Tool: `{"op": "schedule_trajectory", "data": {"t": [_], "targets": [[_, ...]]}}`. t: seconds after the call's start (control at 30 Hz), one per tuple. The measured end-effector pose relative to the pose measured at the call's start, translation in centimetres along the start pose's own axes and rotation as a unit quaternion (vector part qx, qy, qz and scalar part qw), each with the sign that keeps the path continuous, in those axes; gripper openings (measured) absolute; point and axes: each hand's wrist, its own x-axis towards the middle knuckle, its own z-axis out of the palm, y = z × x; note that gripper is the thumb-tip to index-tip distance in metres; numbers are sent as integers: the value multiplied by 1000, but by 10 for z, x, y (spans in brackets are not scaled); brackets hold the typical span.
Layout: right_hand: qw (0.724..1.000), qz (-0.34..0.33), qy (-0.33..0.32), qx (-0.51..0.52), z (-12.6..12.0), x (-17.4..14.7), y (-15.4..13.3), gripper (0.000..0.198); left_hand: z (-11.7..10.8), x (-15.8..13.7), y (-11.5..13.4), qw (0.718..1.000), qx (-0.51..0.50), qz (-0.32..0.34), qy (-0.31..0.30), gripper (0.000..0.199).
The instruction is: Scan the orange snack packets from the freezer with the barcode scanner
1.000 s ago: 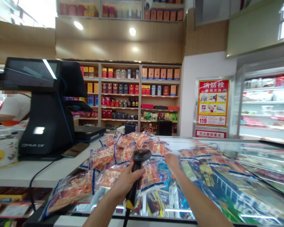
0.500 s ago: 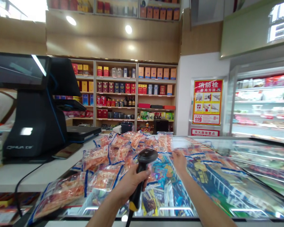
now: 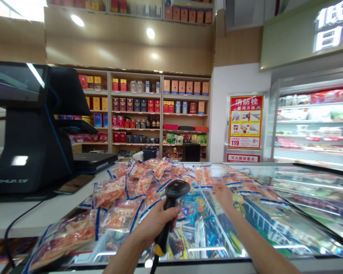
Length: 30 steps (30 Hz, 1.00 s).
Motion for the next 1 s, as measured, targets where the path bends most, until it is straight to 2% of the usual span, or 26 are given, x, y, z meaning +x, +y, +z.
{"op": "schedule_trajectory", "data": {"t": [0.17, 0.3, 0.43, 0.6, 0.7, 0.83, 1.0], "targets": [[994, 46, -93, 31, -27, -1, 29, 23, 3, 4, -4, 1000, 7, -6, -18, 20], [988, 78, -134, 17, -39, -7, 34, 18, 5, 5, -4, 1000, 14, -10, -11, 20], [984, 86, -158, 20, -52, -18, 39, 19, 2, 2, -1, 1000, 5, -19, 0, 20], [983, 91, -156, -15, -66, -22, 60, 20, -2, 3, 2, 1000, 7, -6, 4, 19], [984, 88, -143, -55, -64, -13, 65, 21, -1, 6, 0, 1000, 6, -11, -1, 19], [985, 72, -124, -95, -50, 4, 59, 25, -2, 6, -2, 1000, 13, -16, -7, 19], [983, 53, -98, -145, -31, 25, 54, 30, -16, -1, -1, 1000, 8, -15, 18, 17]]}}
